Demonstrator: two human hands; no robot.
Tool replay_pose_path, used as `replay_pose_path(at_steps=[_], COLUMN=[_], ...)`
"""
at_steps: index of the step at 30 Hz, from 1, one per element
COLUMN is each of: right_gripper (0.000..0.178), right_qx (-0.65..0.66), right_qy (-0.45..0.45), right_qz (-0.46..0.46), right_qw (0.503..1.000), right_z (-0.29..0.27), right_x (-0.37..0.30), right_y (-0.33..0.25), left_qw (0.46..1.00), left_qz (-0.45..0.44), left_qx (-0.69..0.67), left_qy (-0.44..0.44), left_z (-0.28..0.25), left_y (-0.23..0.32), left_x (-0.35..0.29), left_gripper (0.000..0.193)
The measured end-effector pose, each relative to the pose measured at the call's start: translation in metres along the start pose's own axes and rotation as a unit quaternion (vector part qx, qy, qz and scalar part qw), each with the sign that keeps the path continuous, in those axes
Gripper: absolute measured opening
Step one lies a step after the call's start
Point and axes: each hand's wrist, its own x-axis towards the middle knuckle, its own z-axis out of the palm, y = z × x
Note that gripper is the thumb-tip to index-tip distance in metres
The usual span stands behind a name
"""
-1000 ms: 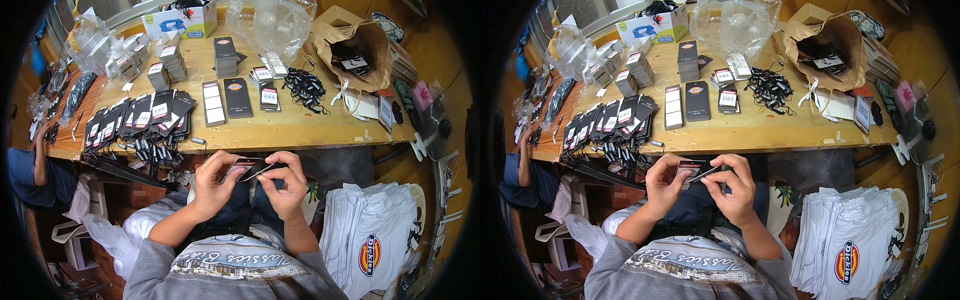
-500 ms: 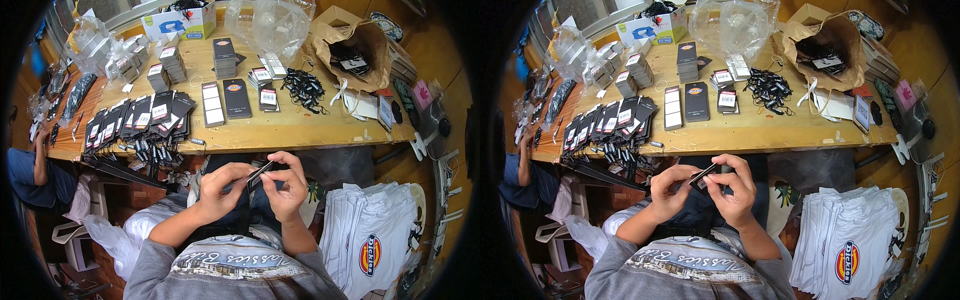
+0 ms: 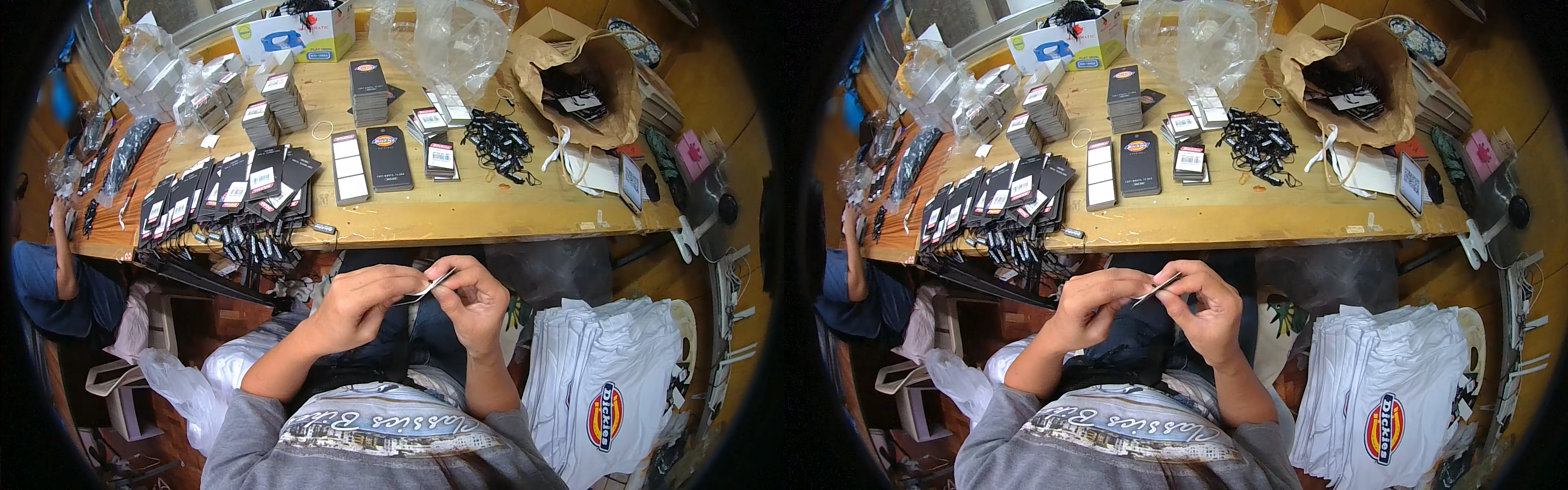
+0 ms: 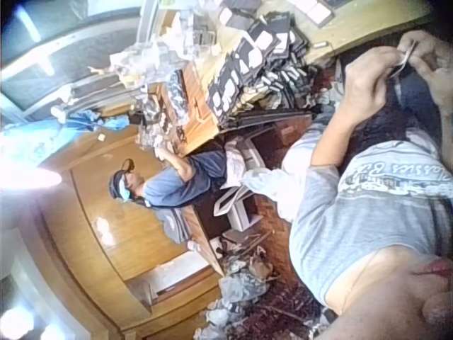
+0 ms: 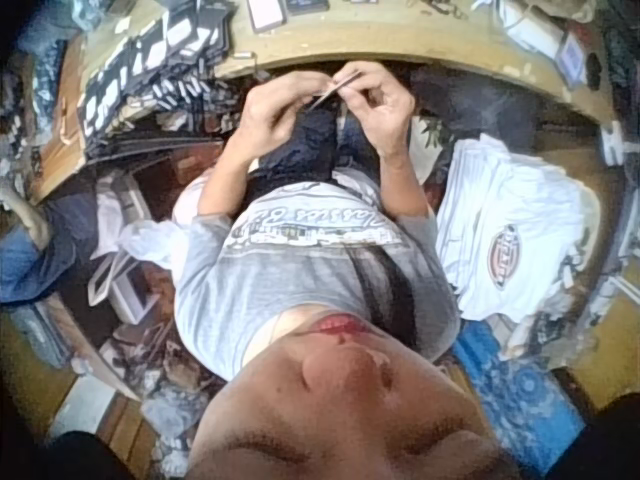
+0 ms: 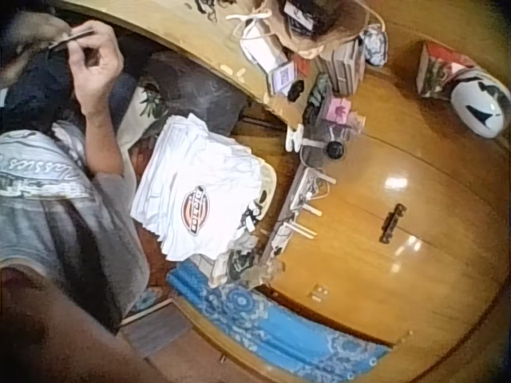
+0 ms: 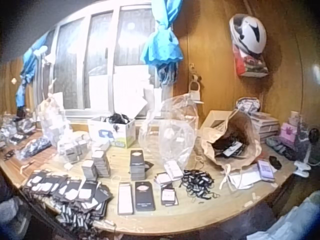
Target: The person assembles keychains by attaching small black plastic pieces to tags using a rubber band. They pick up a tag, thread a rubber band through it, attach the plastic piece, and place the finished keychain on the table.
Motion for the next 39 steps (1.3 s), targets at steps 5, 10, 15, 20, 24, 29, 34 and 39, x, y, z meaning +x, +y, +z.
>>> replay_pose_path(at_steps=[5,10,15,20,24,29,34,39], right_gripper=[0.011,0.012,0.013,0.016,0.013,0.009,0.012,0.012], right_qx=[-0.082,-0.101,-0.066,-0.119,-0.153,0.002,0.126,0.181], right_qy=[-0.07,-0.096,-0.104,-0.06,-0.104,-0.135,-0.091,-0.057], right_qz=[-0.037,-0.038,0.015,-0.019,-0.001,0.188,0.226,0.228], right_qw=[0.993,0.99,0.992,0.991,0.983,0.973,0.962,0.955], right_z=[0.001,0.0,0.003,0.01,0.004,-0.015,-0.02,-0.02], right_x=[0.003,0.004,0.003,0.004,0.002,-0.014,-0.014,-0.007], right_y=[-0.002,-0.003,-0.005,-0.001,-0.002,0.009,0.007,-0.003], left_qw=[0.957,0.91,0.907,0.955,0.967,0.905,0.85,0.868], left_qz=[-0.154,-0.188,-0.203,-0.146,-0.086,-0.114,-0.129,-0.199], left_qx=[-0.246,-0.367,-0.369,-0.246,-0.209,-0.356,-0.45,-0.399], left_qy=[0.023,0.039,0.017,0.082,0.119,0.203,0.242,0.218], left_z=[0.002,0.006,0.004,0.006,-0.002,-0.013,-0.004,0.0], left_y=[-0.014,-0.018,-0.016,-0.01,-0.005,-0.011,-0.011,-0.018], left_x=[-0.008,-0.009,-0.005,-0.005,-0.007,-0.011,-0.008,-0.014], left_gripper=[0.013,0.011,0.011,0.009,0.008,0.008,0.008,0.008])
